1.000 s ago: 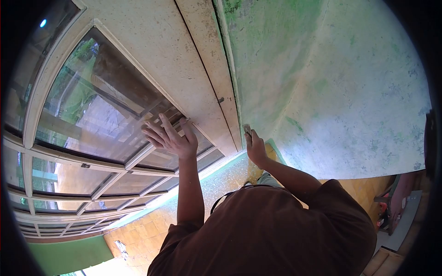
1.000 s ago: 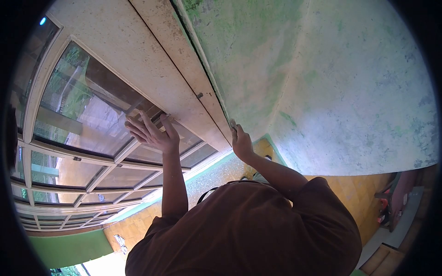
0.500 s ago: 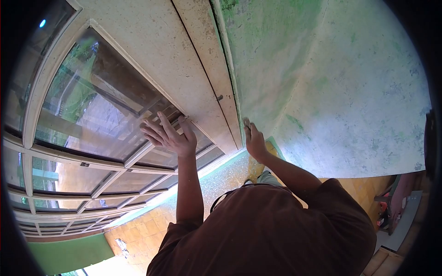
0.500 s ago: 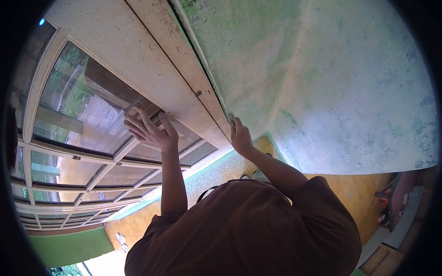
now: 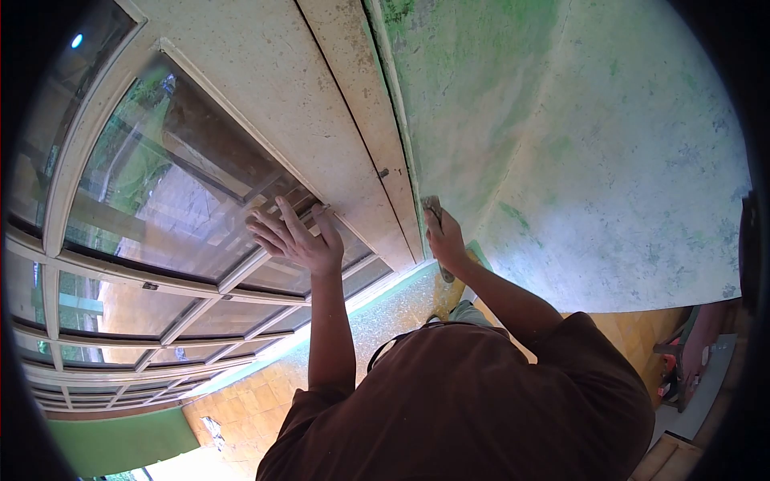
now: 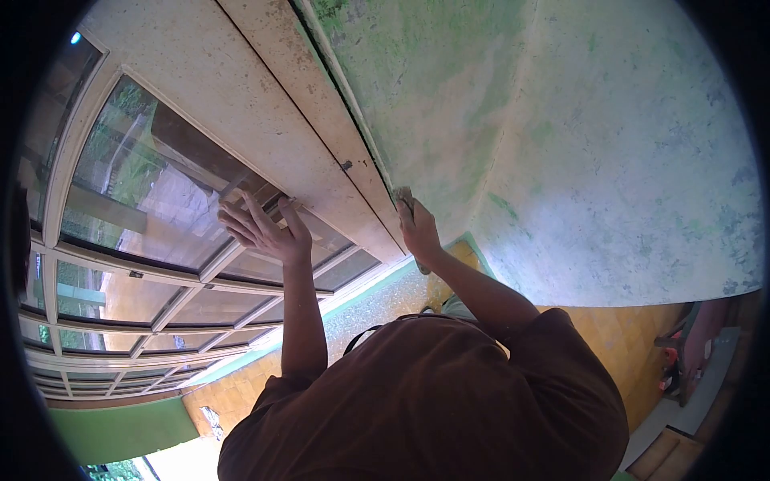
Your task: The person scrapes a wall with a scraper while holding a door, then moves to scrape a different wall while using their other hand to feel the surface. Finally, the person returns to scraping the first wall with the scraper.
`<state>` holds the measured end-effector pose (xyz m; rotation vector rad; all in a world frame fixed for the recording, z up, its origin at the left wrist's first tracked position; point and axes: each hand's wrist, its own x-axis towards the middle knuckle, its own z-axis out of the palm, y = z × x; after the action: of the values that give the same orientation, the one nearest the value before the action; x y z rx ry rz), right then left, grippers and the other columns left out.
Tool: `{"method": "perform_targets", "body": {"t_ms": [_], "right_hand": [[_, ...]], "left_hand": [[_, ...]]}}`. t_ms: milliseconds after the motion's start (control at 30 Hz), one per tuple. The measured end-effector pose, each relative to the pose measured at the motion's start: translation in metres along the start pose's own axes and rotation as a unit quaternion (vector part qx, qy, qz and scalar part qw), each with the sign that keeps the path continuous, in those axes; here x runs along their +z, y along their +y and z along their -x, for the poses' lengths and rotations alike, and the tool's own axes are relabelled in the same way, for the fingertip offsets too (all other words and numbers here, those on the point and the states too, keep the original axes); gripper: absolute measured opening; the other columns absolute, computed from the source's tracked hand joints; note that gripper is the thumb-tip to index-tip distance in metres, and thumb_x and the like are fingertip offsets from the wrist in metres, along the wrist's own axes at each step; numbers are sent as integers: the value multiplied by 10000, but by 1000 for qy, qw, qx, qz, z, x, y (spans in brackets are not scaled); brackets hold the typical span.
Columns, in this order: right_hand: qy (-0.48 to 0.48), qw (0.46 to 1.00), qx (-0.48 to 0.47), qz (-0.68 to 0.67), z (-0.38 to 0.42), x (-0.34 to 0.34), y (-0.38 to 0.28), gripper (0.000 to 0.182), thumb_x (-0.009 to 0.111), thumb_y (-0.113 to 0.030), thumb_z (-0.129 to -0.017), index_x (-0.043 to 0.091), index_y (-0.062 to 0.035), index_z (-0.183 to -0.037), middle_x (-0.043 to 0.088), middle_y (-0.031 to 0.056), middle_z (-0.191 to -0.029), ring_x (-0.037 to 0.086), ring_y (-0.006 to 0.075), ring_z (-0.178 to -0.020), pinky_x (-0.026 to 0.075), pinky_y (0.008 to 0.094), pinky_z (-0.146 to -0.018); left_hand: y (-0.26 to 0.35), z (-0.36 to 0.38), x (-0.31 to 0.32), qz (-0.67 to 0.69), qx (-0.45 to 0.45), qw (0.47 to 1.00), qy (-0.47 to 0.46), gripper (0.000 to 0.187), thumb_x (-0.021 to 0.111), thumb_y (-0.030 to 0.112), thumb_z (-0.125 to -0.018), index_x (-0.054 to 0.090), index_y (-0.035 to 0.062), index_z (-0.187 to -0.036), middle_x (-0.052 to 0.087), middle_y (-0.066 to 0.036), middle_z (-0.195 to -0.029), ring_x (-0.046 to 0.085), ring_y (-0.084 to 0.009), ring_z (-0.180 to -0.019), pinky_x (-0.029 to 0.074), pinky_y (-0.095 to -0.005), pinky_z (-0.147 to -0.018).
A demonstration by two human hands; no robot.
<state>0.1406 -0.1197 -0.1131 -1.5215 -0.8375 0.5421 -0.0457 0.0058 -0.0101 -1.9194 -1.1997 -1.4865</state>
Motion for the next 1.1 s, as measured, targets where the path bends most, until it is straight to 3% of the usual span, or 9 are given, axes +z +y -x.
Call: {"method": "perform_targets", "body": {"t_ms": [67, 133, 367, 500, 800, 1100], "right_hand": [[-65, 980, 118, -149, -7, -5, -28, 342, 471, -357, -969, 459, -66, -789, 410, -17, -523, 378, 89, -378, 343, 258, -361], [-82, 973, 134, -172, -5, -8, -31, 363, 455, -380, -971, 451, -73, -777, 400, -18, -518, 370, 88, -368, 345, 258, -353], [-130, 951, 202, -197, 2, -11, -3, 386, 438, -403, -974, 434, -85, -754, 388, -14, -509, 367, 92, -361, 335, 254, -348], [-149, 956, 164, -194, -29, -12, -30, 398, 450, -416, -967, 426, -86, -746, 389, -13, -508, 369, 93, -361, 331, 258, -349], [-174, 941, 231, -176, -8, -23, -19, 415, 464, -441, -955, 422, -92, -734, 372, -16, -499, 355, 96, -349, 320, 267, -343], [-129, 956, 189, -182, -17, -30, -28, 409, 477, -430, -952, 434, -90, -728, 374, -17, -505, 349, 96, -342, 315, 262, -339]], "left_hand": [[0, 0, 0, 2, 3, 1000, -2, 619, 521, 396, -892, 400, 38, -1383, 192, -245, -1498, 100, -417, -1405, 49, -533, -1106], [0, 0, 1, 31, -9, 999, -7, 610, 514, 396, -892, 419, 30, -1372, 178, -265, -1495, 46, -430, -1405, 1, -539, -1101], [-4, 2, 2, 2, 13, 1000, 7, 621, 528, 390, -891, 398, 32, -1382, 195, -248, -1496, 97, -421, -1404, 45, -530, -1106], [-2, 1, 2, 16, 9, 1000, 2, 609, 517, 390, -896, 407, 32, -1376, 192, -258, -1493, 72, -424, -1405, 24, -531, -1106], [-4, 1, 2, 23, 5, 1000, 0, 591, 510, 391, -901, 428, 32, -1362, 184, -264, -1493, 44, -423, -1408, -2, -532, -1106], [-1, 2, 2, 29, 2, 1000, -1, 583, 500, 385, -905, 426, 33, -1363, 183, -261, -1494, 31, -418, -1410, -12, -525, -1107]]}}
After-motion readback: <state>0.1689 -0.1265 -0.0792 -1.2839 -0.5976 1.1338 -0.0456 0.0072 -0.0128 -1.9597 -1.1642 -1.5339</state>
